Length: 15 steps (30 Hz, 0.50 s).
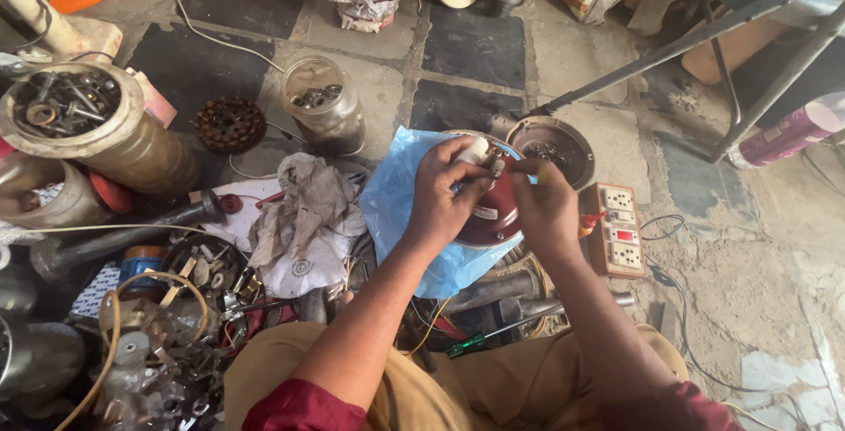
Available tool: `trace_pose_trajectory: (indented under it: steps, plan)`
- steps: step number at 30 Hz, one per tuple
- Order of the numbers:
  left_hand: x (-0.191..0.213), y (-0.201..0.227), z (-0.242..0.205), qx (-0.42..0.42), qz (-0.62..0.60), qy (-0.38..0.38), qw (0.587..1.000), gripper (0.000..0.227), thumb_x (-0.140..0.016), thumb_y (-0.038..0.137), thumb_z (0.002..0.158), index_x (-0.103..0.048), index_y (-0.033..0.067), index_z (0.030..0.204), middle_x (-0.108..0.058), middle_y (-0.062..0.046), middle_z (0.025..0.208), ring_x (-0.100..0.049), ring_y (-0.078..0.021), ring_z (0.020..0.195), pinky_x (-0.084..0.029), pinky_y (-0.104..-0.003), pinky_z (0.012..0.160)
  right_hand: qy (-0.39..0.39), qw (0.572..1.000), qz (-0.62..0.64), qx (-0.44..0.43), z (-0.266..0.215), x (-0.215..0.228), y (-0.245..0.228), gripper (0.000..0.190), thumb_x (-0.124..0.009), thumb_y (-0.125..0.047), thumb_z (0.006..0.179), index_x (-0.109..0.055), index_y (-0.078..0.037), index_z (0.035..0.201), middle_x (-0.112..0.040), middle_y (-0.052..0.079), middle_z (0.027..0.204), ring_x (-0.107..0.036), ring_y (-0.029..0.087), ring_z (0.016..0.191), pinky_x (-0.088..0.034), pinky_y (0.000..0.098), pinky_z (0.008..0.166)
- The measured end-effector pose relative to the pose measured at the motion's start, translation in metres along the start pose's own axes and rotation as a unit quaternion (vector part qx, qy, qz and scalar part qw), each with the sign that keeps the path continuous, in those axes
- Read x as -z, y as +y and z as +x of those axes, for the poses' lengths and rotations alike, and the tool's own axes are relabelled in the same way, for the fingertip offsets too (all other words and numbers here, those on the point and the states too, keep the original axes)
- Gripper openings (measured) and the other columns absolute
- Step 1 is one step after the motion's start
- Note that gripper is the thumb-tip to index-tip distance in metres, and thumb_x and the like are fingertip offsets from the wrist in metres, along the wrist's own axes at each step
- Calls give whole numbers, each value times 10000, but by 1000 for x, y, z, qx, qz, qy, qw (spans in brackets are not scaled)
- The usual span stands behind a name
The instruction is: The person works on a ceiling fan motor by hand and with a screwdriver, connecting wires to the terminal block and fitting the capacitor housing.
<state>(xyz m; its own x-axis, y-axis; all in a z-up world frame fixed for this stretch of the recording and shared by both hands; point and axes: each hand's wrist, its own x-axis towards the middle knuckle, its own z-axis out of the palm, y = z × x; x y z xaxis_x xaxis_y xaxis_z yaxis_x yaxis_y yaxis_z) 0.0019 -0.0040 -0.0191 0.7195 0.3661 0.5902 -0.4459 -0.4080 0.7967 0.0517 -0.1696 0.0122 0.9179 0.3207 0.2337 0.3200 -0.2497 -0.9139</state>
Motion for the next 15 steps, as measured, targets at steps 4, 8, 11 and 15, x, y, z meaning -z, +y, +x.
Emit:
trace_pose_trajectory:
  steps: [4, 8, 11, 15]
  plan:
    - [-2, -3, -1, -25, 14, 11, 1000, 123, -829, 96, 814, -770, 92, 922, -627, -124, 1321, -602, -328, 1221, -472, -438, 1061, -5, 994, 92, 66, 14, 7, 19, 263, -600, -45, 1031, -660, -11, 1285, -739, 51, 1161, -693, 76, 1052, -554, 228, 896]
    - [-5, -1, -2, -32, 53, 31, 998, 129, -789, 74, 814, -695, 66, 901, -637, -130, 1308, -608, -332, 1220, -467, -443, 1068, -23, 987, 64, -145, 17, -2, 18, 270, -686, -106, 950, -748, -54, 1208, -705, 4, 864, -550, 46, 612, -421, 217, 504]
    - [-4, 0, -2, -46, 63, 33, 996, 132, -766, 67, 829, -665, 59, 914, -628, -145, 1318, -602, -344, 1236, -451, -450, 1083, -15, 989, 63, -136, 18, -8, 17, 263, -718, -132, 941, -761, -57, 1190, -677, -16, 823, -555, 21, 622, -440, 201, 520]
    - [-3, -1, -3, -44, 49, 24, 998, 118, -750, 66, 845, -652, 58, 911, -629, -154, 1321, -602, -344, 1249, -445, -448, 1099, 4, 987, 38, -156, 18, -8, 14, 222, -743, -154, 932, -764, -40, 1121, -670, -16, 794, -568, 29, 605, -449, 212, 514]
